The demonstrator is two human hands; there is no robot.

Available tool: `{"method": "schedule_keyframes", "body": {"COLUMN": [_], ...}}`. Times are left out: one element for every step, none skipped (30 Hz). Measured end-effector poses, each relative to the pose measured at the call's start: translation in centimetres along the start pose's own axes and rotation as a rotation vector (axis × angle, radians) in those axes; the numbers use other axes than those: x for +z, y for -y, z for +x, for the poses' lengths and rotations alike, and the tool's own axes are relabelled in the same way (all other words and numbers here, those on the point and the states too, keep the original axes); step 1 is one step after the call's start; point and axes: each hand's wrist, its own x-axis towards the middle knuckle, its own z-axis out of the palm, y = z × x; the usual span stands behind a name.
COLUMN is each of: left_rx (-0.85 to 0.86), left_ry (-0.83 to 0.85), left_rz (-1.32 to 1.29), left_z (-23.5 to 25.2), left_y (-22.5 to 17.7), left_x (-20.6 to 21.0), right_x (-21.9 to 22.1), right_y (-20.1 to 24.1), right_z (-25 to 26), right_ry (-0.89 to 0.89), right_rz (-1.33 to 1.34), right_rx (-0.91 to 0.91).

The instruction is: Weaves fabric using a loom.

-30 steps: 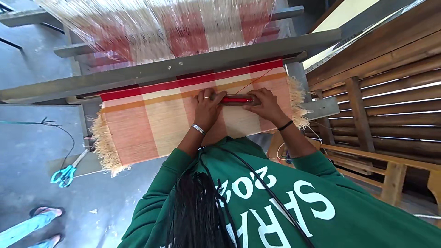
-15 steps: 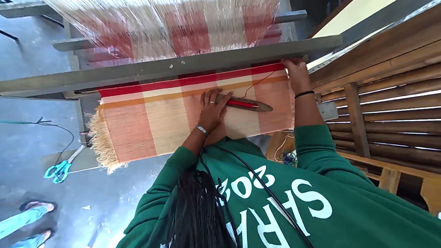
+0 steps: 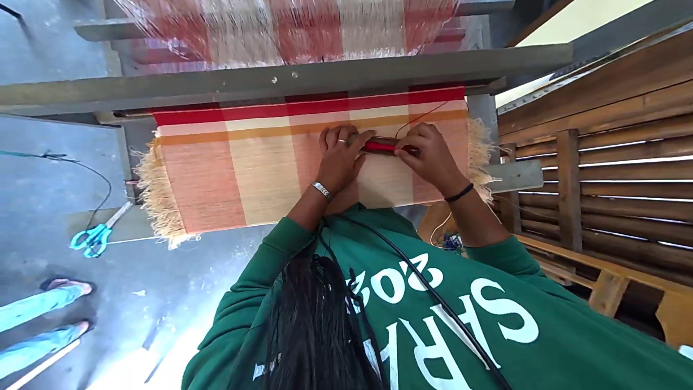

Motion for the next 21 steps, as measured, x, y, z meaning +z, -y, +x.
{"method": "schedule_keyframes", "body": {"left_rx": [-0.011,-0.017,-0.024,-0.03,-0.035,-0.034,-0.029,-0.027,-0.03,-0.031,-0.03,-0.027,-0.02,-0.022,-0.027,-0.03,-0.035,-0.04,-0.047,-0.054,-0.057], "left_ry": [-0.003,-0.018,-0.032,-0.042,-0.049,-0.06,-0.072,-0.08,-0.076,-0.071,-0.078,-0.084,-0.095,-0.092,-0.082,-0.074,-0.063,-0.054,-0.049,-0.05,-0.049], "left_rz": [-0.007,-0.025,-0.036,-0.037,-0.029,-0.013,0.005,0.016,0.026,0.037,0.053,0.07,0.081,0.083,0.083,0.082,0.068,0.057,0.054,0.058,0.063], "left_z": [0.0,0.0,0.0,0.0,-0.1,-0.1,-0.2,-0.3,-0.4,-0.6,-0.6,-0.7,-0.7,-0.8,-0.8,-0.9,-0.9,-0.9,-0.9,-0.9,-0.9], "left_y": [-0.2,-0.3,-0.4,-0.5,-0.5,-0.6,-0.5,-0.6,-0.6,-0.7,-0.7,-0.7,-0.7,-0.7,-0.7,-0.8,-1.0,-1.1,-1.1,-1.1,-1.1], "left_x": [-0.2,-0.3,-0.5,-0.6,-0.6,-0.4,-0.3,-0.3,-0.4,-0.6,-0.6,-0.6,-0.5,-0.6,-0.7,-0.9,-1.2,-1.3,-1.3,-1.2,-1.2], "right_x": [0.5,1.0,1.4,1.6,1.8,1.8,1.6,1.4,1.2,1.1,1.0,1.0,1.1,1.2,1.3,1.2,1.2,1.0,0.7,0.4,0.3], "right_y": [0.4,0.8,1.1,1.3,1.5,1.8,2.0,2.4,2.6,2.9,3.2,3.5,3.9,4.3,4.6,4.7,4.8,4.8,4.7,4.6,4.4], "right_z": [-0.1,-0.1,0.0,0.1,0.1,0.1,0.3,0.4,0.5,0.6,0.7,0.8,0.8,0.9,0.9,0.9,1.0,1.2,1.5,1.7,1.8], "right_ry": [-0.031,-0.043,-0.032,-0.009,0.016,0.038,0.059,0.087,0.109,0.125,0.138,0.149,0.159,0.17,0.183,0.195,0.208,0.231,0.263,0.293,0.302], "right_rz": [-0.037,-0.08,-0.129,-0.168,-0.187,-0.192,-0.187,-0.173,-0.16,-0.153,-0.15,-0.153,-0.159,-0.166,-0.172,-0.171,-0.158,-0.139,-0.119,-0.095,-0.058], "right_rx": [-0.009,-0.002,0.014,0.034,0.049,0.062,0.068,0.068,0.064,0.058,0.055,0.052,0.052,0.053,0.054,0.053,0.057,0.07,0.083,0.097,0.114]}}
